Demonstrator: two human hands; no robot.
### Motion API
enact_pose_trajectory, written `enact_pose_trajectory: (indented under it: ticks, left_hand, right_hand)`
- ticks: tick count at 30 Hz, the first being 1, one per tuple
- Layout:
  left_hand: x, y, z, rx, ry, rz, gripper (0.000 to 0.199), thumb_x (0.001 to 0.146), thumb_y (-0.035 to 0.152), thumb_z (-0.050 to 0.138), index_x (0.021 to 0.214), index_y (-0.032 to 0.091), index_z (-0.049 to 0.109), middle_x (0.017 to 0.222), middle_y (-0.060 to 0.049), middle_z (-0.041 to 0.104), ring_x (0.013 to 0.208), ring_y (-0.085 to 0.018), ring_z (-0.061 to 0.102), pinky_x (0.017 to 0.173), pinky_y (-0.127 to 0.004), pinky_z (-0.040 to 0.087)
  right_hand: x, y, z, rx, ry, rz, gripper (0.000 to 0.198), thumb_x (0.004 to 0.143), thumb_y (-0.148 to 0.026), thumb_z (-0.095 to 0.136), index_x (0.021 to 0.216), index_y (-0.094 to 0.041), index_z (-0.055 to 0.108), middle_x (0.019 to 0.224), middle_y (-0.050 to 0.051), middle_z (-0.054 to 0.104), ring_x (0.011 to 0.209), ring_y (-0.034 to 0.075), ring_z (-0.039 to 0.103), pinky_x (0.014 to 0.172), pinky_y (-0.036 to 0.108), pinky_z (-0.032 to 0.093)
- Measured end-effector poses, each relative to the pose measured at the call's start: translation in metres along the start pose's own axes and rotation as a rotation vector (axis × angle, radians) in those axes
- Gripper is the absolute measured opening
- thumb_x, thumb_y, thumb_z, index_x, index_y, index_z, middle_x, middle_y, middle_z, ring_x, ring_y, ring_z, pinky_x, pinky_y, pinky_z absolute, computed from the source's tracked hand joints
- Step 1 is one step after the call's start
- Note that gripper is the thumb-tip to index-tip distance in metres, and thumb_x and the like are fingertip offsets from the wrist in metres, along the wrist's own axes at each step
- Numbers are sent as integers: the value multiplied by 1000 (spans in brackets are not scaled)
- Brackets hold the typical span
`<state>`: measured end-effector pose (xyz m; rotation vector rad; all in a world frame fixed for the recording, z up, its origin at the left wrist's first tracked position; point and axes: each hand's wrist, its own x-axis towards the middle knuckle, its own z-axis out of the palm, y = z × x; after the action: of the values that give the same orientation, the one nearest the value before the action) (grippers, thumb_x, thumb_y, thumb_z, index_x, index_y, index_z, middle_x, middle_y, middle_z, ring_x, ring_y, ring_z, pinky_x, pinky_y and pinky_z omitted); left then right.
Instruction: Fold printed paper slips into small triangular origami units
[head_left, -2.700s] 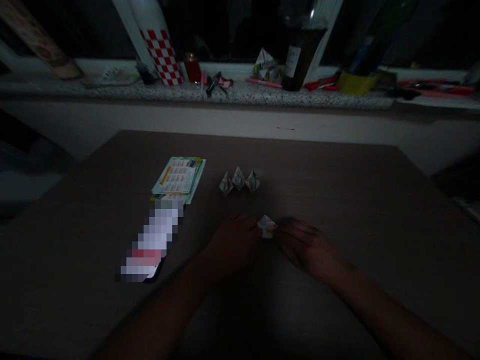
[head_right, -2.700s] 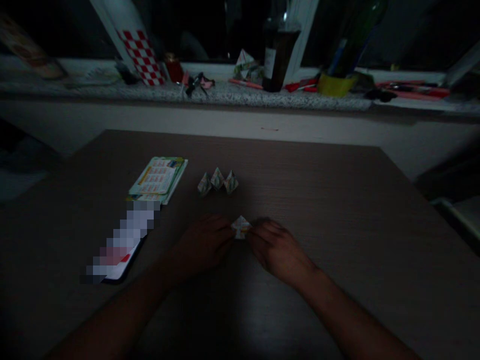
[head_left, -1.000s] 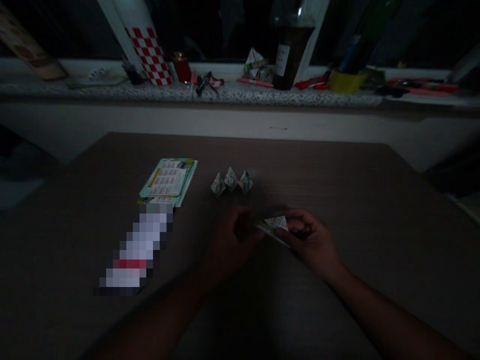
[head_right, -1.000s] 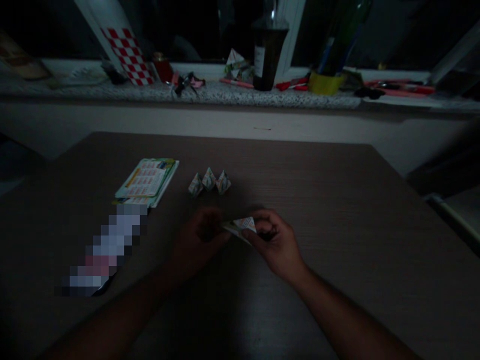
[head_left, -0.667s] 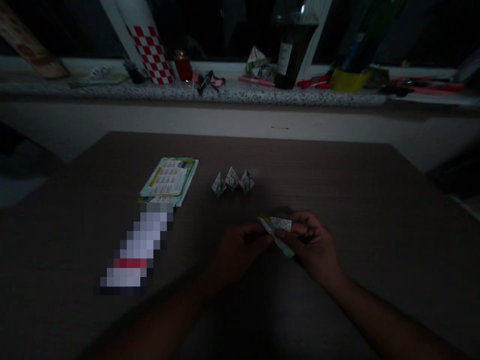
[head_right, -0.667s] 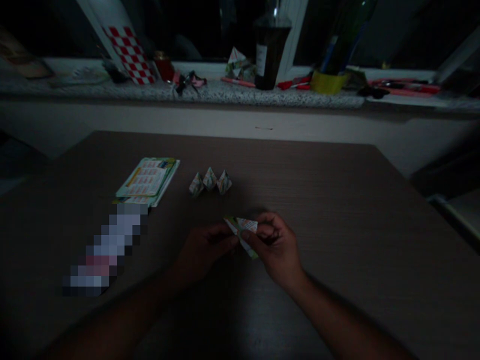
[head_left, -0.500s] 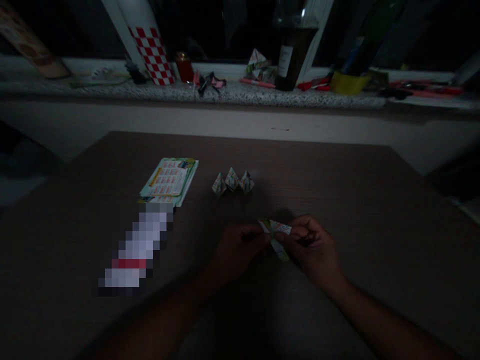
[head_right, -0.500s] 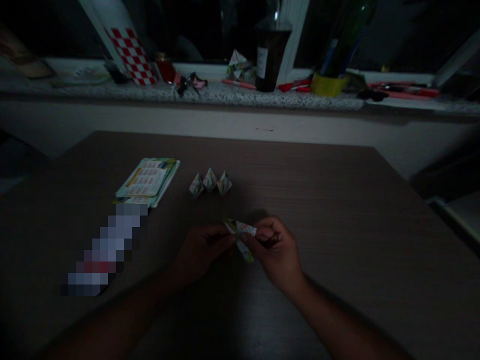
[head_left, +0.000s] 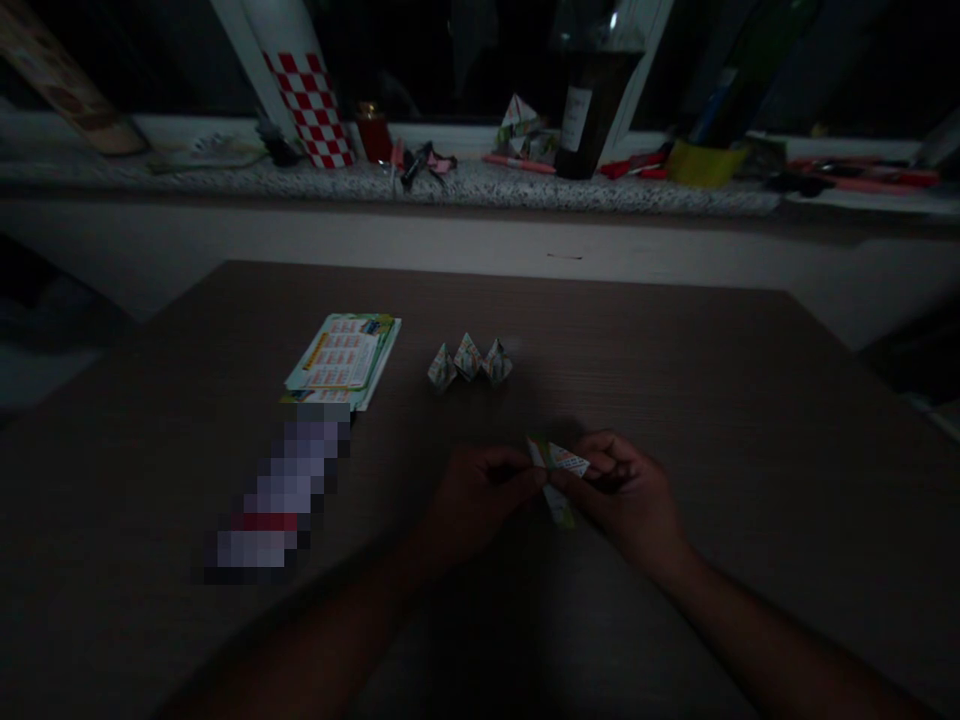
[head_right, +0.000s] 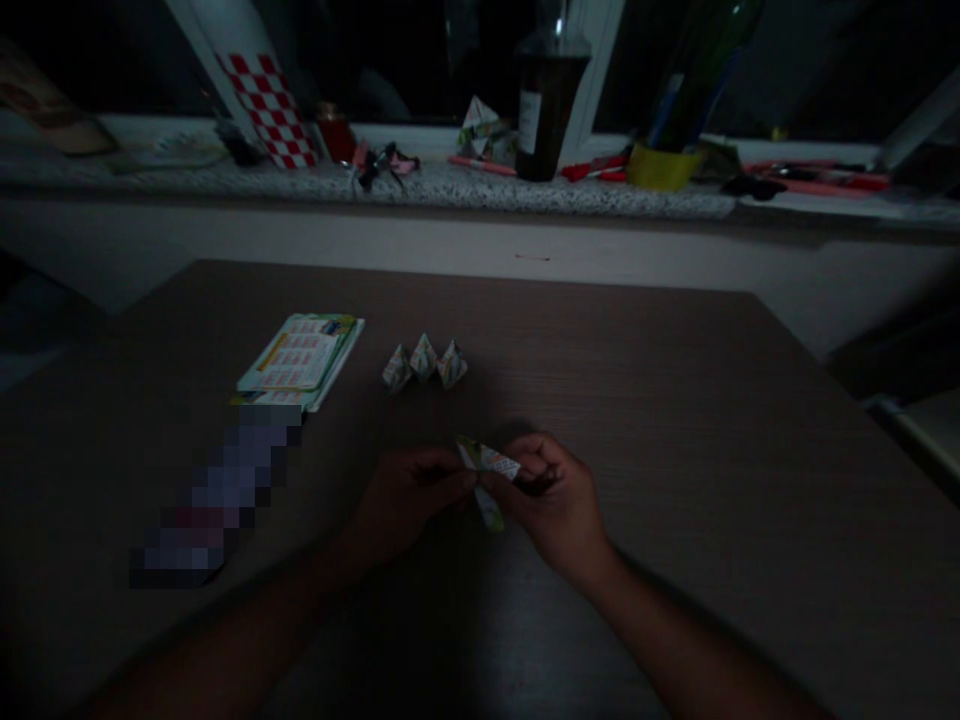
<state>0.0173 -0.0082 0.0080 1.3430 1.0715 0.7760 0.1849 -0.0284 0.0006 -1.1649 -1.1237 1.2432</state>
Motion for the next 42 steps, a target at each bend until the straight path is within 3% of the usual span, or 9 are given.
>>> enact_pose_trajectory:
  ticks: [7, 17, 20, 22, 24, 27, 30, 33, 42]
  left_hand:
    - [1, 0, 2, -158, 96, -42, 17, 71, 30, 70, 66, 14, 68, 57, 3, 57, 56, -9, 49, 55, -21, 36]
    - [8, 4, -10, -120, 249, -32, 18, 75, 32, 61, 66, 16, 61, 56, 3, 56, 53, -10, 51, 54, -22, 39]
    - [8, 10, -27, 90, 323, 27, 20, 81, 34, 53, 70, 17, 57, 61, 2, 57, 58, -13, 54, 58, -24, 43]
    - [3, 17, -38, 452, 289, 74, 22, 84, 35, 49, 73, 17, 57, 66, -1, 58, 65, -16, 56, 63, -28, 45]
    - [-4, 22, -47, 936, 280, 128, 22, 85, 35, 49, 82, 16, 60, 87, -7, 62, 83, -23, 58, 78, -38, 45]
    - [-13, 26, -56, 1368, 405, -10, 37, 85, 44, 48, 100, 12, 58, 108, -18, 56, 103, -35, 52, 84, -54, 43]
    - [-13, 23, -66, 1442, 456, -170, 48, 85, 51, 44, 113, 12, 53, 122, -22, 48, 112, -40, 46, 82, -60, 43]
    - [-9, 17, -72, 1382, 408, -304, 55, 85, 57, 39, 112, 11, 53, 120, -24, 48, 111, -41, 46, 78, -65, 44]
    - [-11, 13, -62, 1420, 361, -232, 51, 87, 55, 38, 111, 12, 53, 120, -21, 49, 113, -39, 46, 83, -67, 41]
  right_hand:
    - [5, -3, -2, 64, -86, 64, 30, 66, -30, 79, 77, -20, 54, 58, -5, 61, 50, 9, 54, 49, 21, 44]
    - [1, 4, -5, 10, -164, 146, 32, 63, -23, 80, 85, -20, 57, 55, -8, 56, 45, 6, 49, 43, 18, 38]
    - [0, 5, -7, 16, -168, 170, 37, 64, -24, 80, 93, -20, 57, 56, -8, 58, 45, 7, 51, 44, 18, 39]
    - [1, 4, -8, 29, -132, 162, 38, 64, -25, 80, 94, -20, 57, 56, -7, 60, 45, 8, 52, 45, 19, 41]
    - [3, 3, -9, 25, -97, 145, 39, 63, -25, 81, 93, -20, 56, 53, -9, 57, 43, 8, 51, 44, 19, 41]
    - [5, 3, -9, 22, -94, 141, 40, 64, -25, 81, 95, -21, 56, 52, -9, 57, 43, 8, 51, 44, 20, 41]
    - [4, 5, -10, 27, -120, 145, 41, 66, -26, 80, 98, -21, 55, 54, -8, 59, 45, 9, 53, 46, 21, 42]
    - [4, 7, -11, 31, -129, 157, 43, 66, -28, 80, 100, -21, 55, 57, -6, 61, 48, 10, 56, 48, 22, 44]
    - [3, 4, -10, 25, -135, 158, 42, 66, -26, 81, 99, -20, 55, 53, -9, 58, 46, 6, 50, 47, 18, 40]
